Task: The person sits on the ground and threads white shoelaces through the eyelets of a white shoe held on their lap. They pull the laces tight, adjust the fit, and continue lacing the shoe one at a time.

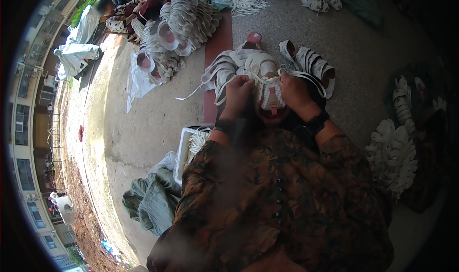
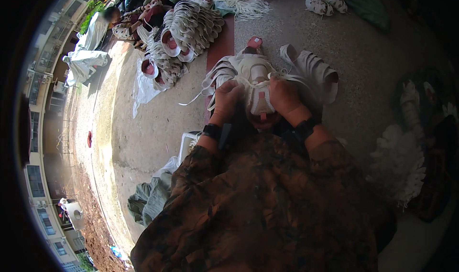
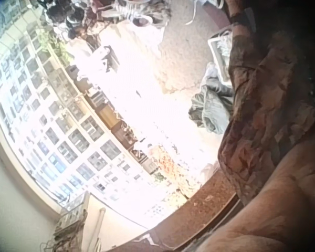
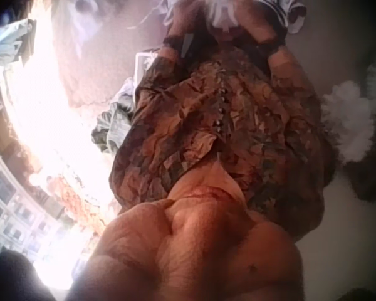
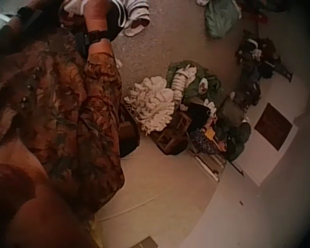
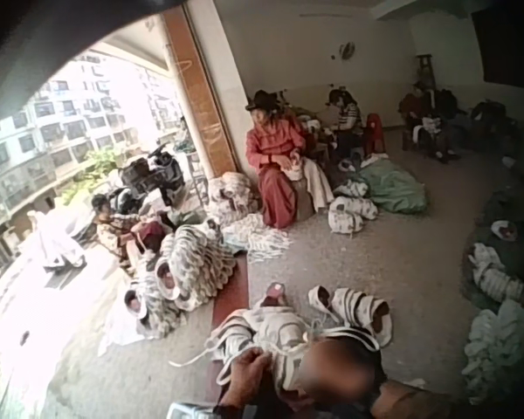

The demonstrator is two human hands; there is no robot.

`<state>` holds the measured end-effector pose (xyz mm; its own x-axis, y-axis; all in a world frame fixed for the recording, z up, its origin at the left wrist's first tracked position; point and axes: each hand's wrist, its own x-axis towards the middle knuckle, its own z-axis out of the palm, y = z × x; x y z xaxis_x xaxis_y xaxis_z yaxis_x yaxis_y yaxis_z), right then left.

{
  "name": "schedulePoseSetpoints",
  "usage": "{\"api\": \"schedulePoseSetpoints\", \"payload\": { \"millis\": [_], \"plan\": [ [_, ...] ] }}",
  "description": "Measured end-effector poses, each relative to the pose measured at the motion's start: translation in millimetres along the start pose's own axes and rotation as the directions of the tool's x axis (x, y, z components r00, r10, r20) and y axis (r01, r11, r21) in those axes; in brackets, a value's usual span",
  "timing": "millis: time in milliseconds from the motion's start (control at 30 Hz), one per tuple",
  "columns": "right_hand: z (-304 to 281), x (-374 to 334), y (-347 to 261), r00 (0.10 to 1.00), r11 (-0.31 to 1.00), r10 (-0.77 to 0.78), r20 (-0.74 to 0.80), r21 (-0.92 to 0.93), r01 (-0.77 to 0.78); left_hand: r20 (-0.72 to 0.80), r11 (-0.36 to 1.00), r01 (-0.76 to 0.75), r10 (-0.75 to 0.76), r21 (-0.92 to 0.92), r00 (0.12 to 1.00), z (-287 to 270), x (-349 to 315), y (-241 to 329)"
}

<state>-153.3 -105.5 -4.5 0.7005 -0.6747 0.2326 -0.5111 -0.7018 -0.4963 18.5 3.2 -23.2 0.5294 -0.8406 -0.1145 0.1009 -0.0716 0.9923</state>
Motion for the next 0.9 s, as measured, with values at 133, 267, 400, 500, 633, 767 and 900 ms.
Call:
{"api": "schedulePoseSetpoints", "payload": {
  "millis": [133, 267, 400, 500, 633, 767, 900],
  "plan": [
    [-3, -8, -6, 0.998, 0.994, -0.057, 0.037, -0.086, 0.060, -0.014, 0.993, -0.060, 0.059, -0.106, 0.998, 9, 0, 2],
    [8, -4, 1, 0.996, 0.983, -0.082, 0.040, -0.160, 0.087, -0.020, 0.993, -0.054, 0.053, -0.108, 0.998, 17, -1, 5],
    [9, 0, 6, 0.996, 0.995, -0.065, 0.063, -0.071, 0.069, -0.067, 0.994, -0.087, 0.091, 0.063, 0.994, 18, -2, 8],
    [7, -4, 5, 0.999, 0.998, -0.051, -0.001, -0.033, 0.051, -0.120, 0.923, -0.187, 0.239, 0.336, 0.964, 25, -4, 10],
    [12, -7, 12, 0.996, 0.999, -0.053, -0.077, 0.000, 0.053, 0.078, 0.546, -0.403, 0.522, 0.734, 0.849, 32, 7, 3],
    [6, -6, 8, 0.998, 1.000, 0.019, -0.053, 0.002, -0.019, -0.061, 0.833, -0.150, 0.214, 0.532, 0.975, 26, 11, 8],
    [-5, -3, -6, 0.979, 0.978, -0.140, -0.150, 0.136, 0.161, -0.076, 0.828, -0.156, 0.232, 0.538, 0.970, 29, 5, 14]
  ]
}}
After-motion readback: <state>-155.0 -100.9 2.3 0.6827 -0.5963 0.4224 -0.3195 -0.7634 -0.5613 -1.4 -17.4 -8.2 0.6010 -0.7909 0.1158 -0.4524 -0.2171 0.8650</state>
